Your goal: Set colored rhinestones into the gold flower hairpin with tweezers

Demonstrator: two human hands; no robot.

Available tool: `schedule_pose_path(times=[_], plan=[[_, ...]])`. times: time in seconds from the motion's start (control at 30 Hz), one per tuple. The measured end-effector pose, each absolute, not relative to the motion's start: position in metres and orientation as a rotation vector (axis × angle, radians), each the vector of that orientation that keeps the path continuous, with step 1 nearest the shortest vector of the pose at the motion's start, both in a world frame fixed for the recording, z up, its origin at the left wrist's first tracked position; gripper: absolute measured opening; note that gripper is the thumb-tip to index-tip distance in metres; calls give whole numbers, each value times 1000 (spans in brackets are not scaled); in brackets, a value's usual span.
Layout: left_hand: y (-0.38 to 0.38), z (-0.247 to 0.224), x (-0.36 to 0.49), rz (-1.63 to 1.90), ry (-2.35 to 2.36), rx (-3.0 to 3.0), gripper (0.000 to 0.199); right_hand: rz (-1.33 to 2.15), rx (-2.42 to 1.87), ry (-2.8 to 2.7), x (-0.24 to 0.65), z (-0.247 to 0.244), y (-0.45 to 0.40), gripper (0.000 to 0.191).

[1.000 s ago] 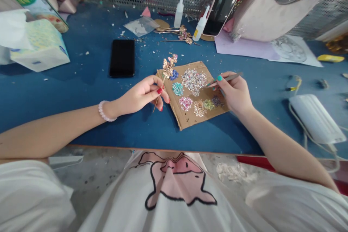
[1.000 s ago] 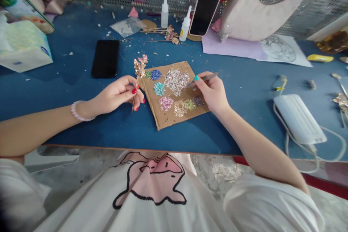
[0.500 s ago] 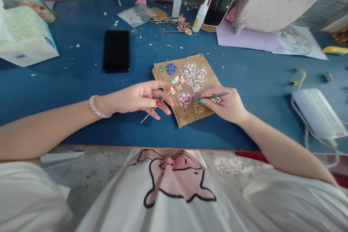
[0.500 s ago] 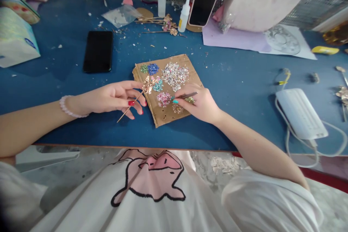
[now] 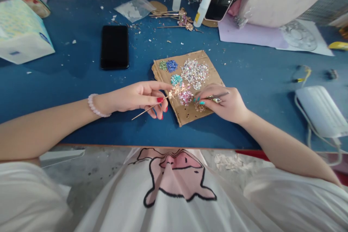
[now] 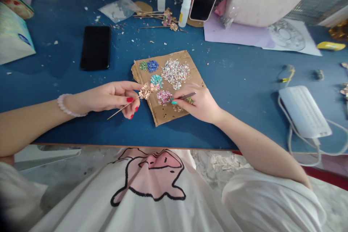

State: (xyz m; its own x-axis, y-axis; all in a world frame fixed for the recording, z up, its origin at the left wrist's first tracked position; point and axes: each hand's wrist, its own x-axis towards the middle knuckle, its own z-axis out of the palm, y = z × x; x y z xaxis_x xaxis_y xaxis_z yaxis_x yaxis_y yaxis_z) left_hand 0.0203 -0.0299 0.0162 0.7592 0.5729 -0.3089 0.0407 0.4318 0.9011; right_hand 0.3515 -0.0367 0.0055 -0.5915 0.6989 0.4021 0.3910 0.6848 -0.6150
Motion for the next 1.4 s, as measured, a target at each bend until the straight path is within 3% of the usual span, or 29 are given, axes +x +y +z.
schedule_pose_path(times=[0.43, 1.4], plan=[[-31, 21, 21, 324, 741, 1154, 46, 606, -817, -2281, 352, 3, -36, 15], [-32, 32, 29, 293, 838, 1126, 50, 666, -893, -2235, 346, 7, -40, 20]])
